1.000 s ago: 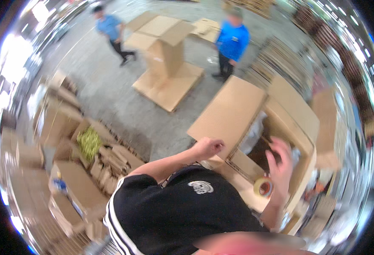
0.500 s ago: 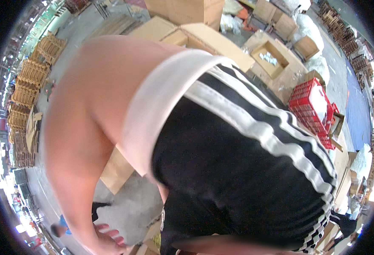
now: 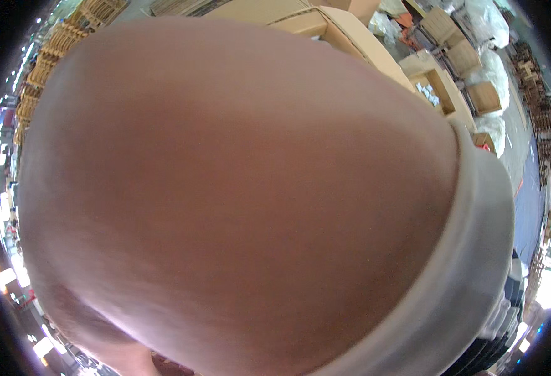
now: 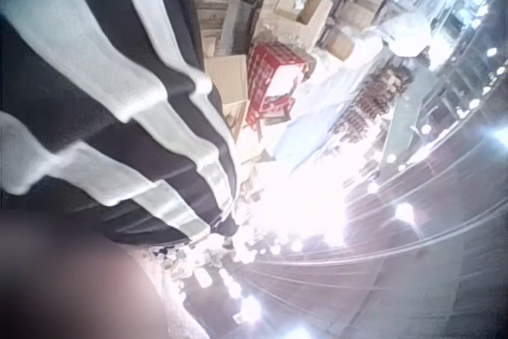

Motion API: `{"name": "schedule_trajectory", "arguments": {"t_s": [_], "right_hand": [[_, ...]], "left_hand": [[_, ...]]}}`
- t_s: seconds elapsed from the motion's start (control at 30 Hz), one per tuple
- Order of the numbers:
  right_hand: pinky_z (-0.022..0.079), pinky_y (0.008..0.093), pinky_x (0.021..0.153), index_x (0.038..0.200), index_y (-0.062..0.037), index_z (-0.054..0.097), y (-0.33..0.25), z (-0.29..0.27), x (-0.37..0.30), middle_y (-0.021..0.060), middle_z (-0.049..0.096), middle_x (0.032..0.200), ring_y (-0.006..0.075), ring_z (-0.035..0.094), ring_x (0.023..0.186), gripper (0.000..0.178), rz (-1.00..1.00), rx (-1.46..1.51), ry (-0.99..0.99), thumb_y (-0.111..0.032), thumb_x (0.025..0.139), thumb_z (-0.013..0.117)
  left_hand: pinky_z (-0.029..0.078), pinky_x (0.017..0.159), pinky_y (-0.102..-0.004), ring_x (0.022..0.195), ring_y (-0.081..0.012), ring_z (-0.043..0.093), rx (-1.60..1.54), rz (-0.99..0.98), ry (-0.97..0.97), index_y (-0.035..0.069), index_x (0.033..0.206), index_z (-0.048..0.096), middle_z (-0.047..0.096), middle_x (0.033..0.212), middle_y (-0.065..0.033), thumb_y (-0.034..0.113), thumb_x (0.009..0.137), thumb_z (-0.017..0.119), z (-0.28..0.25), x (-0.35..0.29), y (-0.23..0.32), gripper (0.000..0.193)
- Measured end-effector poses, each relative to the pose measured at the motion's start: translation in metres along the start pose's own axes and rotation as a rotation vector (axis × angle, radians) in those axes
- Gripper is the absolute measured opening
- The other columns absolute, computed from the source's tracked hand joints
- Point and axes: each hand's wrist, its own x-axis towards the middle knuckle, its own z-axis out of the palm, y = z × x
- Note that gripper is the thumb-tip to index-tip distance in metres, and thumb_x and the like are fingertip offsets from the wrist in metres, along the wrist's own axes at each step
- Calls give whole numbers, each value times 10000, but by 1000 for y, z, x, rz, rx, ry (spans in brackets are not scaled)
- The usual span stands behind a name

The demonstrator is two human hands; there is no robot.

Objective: The person assembles and seals cardboard boxes using a handheld tape dispenser. They fold the flaps, apply tape to close the seams, and place the finished boxes on a wooden pallet. The person also handles flat cardboard pieces and inserts them into other boxes.

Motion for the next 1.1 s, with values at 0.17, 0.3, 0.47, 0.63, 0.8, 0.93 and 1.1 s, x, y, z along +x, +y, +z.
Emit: {"name": "schedule_trajectory", "arguments": {"t_s": [0.17,0.3,0.47,0.63,0.8,0.93,1.1], "right_hand": [[606,514,795,1102,-64,790,-1,9,15,152,794,1022,377,768,931,288,-23,-15,-35,-288,942,707],[606,513,796,1091,-66,795,-9,20,24,153,796,1028,375,769,936,279,-47,-47,-77,-284,940,708],[606,511,797,1077,-68,801,-6,19,27,153,799,1035,372,769,941,267,6,-49,-32,-278,937,711],[606,509,798,1063,-70,806,33,7,3,153,802,1041,369,770,947,256,168,50,102,-272,934,713],[606,507,799,1048,-73,812,38,8,-7,153,805,1048,367,770,953,246,202,56,110,-266,931,715],[606,505,800,1037,-74,816,34,9,-2,153,807,1054,365,771,957,237,204,36,89,-261,929,717],[606,504,801,1023,-77,822,39,2,-23,153,810,1061,362,772,963,227,232,-14,87,-255,926,720]], "left_hand": [[556,971,-418,1077,-274,715,60,-80,177,33,1243,745,759,1198,-170,229,1052,700,-54,-9,-3,277],[558,963,-419,1065,-271,718,110,-159,320,33,1231,748,763,1189,-169,238,1053,702,-95,-21,-6,275],[561,953,-419,1050,-266,721,147,-168,398,34,1217,752,768,1177,-168,249,1054,704,-144,-26,-2,274],[563,944,-420,1035,-262,725,132,-46,208,35,1203,757,773,1166,-166,260,1056,707,-120,7,2,274],[566,934,-421,1020,-258,728,39,84,-130,35,1189,761,778,1155,-165,271,1057,709,-38,28,19,275],[568,926,-422,1008,-255,731,-53,203,-491,36,1178,764,783,1145,-163,279,1058,711,35,34,49,277],[571,916,-422,993,-250,735,-113,327,-943,37,1164,769,788,1134,-162,290,1060,713,130,37,87,280]]}}
